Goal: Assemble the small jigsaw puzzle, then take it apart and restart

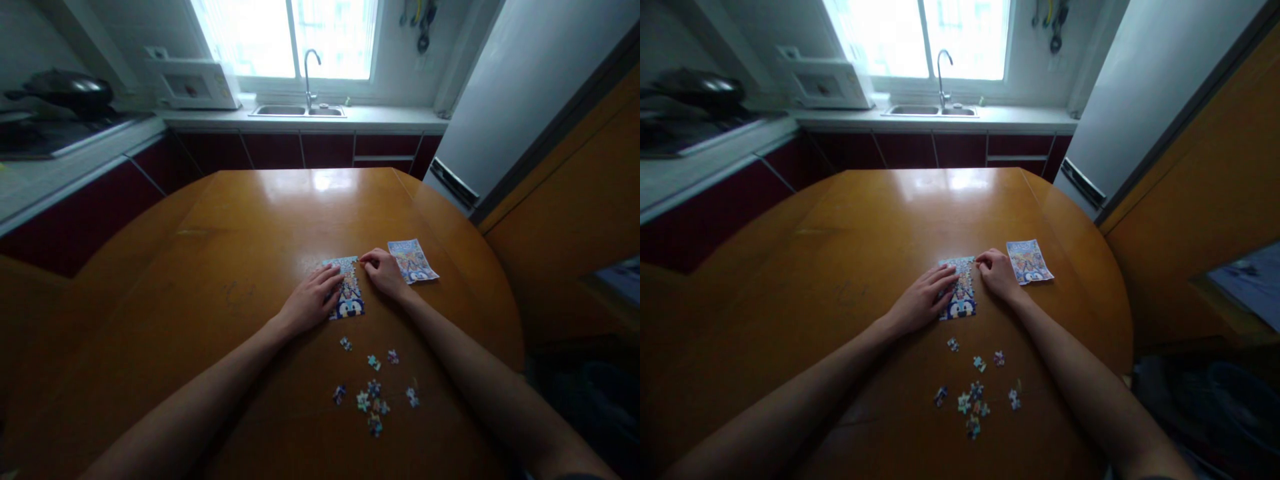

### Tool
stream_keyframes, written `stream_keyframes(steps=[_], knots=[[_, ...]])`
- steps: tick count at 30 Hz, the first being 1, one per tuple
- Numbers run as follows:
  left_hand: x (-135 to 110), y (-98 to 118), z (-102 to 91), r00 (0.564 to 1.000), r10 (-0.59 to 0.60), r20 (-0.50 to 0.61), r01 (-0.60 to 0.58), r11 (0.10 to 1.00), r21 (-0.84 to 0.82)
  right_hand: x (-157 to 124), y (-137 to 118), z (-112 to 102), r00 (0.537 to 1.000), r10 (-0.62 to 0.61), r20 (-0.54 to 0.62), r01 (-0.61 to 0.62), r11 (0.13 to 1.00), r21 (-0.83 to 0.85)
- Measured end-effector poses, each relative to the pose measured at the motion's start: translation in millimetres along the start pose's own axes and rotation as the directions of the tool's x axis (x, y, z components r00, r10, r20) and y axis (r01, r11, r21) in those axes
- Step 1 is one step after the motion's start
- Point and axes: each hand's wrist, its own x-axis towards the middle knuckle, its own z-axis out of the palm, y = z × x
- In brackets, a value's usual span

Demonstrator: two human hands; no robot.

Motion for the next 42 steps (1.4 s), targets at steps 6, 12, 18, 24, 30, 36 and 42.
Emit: stream_keyframes(steps=[6, 12, 18, 24, 30, 36, 42], knots=[[0.2, 0.9, -1.2, 1.0, 0.017, -0.015, -0.017, 1.0, -0.016, -5.5, -11.8, -18.7, 0.977, 0.043, 0.208, -0.048, 0.999, 0.021], [-0.2, 0.2, -0.6, 0.999, 0.024, -0.023, -0.024, 1.0, -0.014, -22.8, -57.0, -49.1, 0.821, -0.072, 0.566, 0.177, 0.975, -0.133], [-1.1, -1.0, 0.6, 0.999, 0.023, -0.027, -0.024, 0.999, -0.022, -47.7, -106.1, -60.3, 0.587, -0.036, 0.809, 0.304, 0.936, -0.178], [-0.8, -1.1, 0.5, 1.0, 0.028, -0.014, -0.028, 1.0, -0.014, -68.6, -124.8, -56.8, 0.422, 0.058, 0.905, 0.411, 0.877, -0.248], [0.3, -0.8, -0.4, 0.999, 0.032, -0.018, -0.032, 0.999, -0.019, -78.8, -129.6, -46.8, 0.457, 0.075, 0.886, 0.452, 0.839, -0.304], [1.2, 1.2, -1.9, 0.999, 0.036, -0.026, -0.037, 0.999, -0.029, -78.0, -129.3, -45.2, 0.439, 0.061, 0.896, 0.47, 0.835, -0.287], [0.8, 2.1, -3.0, 0.999, 0.022, -0.026, -0.023, 0.999, -0.032, -79.9, -120.9, -39.7, 0.411, -0.079, 0.908, 0.511, 0.845, -0.158]])
